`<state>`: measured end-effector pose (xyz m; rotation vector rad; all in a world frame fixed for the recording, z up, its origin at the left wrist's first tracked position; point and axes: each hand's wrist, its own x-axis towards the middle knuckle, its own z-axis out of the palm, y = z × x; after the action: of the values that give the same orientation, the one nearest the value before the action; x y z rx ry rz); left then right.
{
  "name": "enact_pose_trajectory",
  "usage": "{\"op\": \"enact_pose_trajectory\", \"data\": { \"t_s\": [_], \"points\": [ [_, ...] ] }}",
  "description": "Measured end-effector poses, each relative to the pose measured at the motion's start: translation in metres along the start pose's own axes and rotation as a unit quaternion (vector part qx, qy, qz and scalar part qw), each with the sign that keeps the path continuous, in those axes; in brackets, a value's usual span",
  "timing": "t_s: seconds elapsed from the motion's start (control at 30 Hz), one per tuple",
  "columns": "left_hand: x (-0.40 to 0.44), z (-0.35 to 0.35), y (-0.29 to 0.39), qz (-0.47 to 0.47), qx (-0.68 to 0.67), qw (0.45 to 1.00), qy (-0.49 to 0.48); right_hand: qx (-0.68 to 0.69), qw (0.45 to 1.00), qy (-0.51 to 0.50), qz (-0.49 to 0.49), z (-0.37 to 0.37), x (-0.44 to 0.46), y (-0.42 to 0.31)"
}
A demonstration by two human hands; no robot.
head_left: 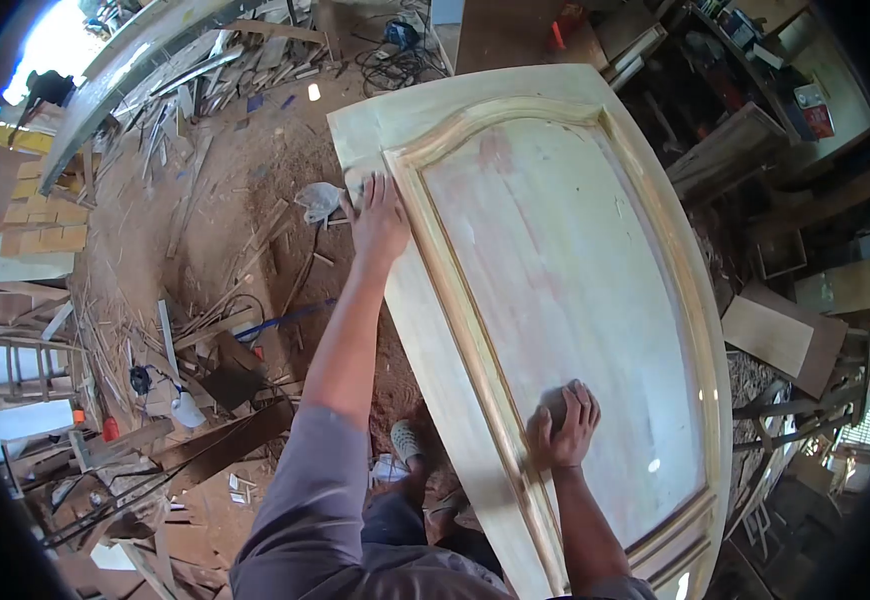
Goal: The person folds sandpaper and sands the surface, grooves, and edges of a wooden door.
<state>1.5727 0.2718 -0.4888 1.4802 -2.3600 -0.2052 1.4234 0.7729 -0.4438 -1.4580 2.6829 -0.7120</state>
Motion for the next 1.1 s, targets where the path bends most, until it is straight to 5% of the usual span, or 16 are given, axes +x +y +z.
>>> {"op": "enact_pose_trajectory", "data": {
  "t_s": [0.17, 0.27, 0.37, 0.6, 0.77, 0.87, 1.1],
  "points": [
    [0.001, 0.005, -0.013, 0.047, 0.031, 0.998, 0.034, 0.000, 1.000, -0.002, 0.005, 0.001, 0.002, 0.000],
    [0.055, 0.023, -0.028, 0.012, 0.027, 0.999, 0.031, -0.001, 1.000, 0.001, -0.003, -0.001, -0.001, 0.005],
    [0.018, 0.002, 0.001, -0.025, 0.009, 1.000, 0.010, 0.003, 1.000, -0.002, -0.012, -0.005, 0.002, -0.001],
    [-0.235, -0.033, 0.106, -0.022, 0.033, 0.999, -0.019, 0.007, 1.000, 0.014, -0.028, 0.003, -0.008, 0.008],
    [-0.471, -0.079, 0.206, -0.025, -0.070, 0.995, -0.062, 0.067, 0.996, 0.032, -0.045, -0.013, -0.026, 0.006],
    [-0.517, -0.088, 0.209, 0.018, -0.013, 0.995, -0.099, 0.092, 0.990, 0.059, -0.091, -0.014, -0.057, 0.023],
    [-0.436, -0.074, 0.184, -0.015, 0.014, 0.998, -0.067, 0.034, 0.991, 0.001, -0.127, -0.056, -0.170, 0.067]
  ]
}}
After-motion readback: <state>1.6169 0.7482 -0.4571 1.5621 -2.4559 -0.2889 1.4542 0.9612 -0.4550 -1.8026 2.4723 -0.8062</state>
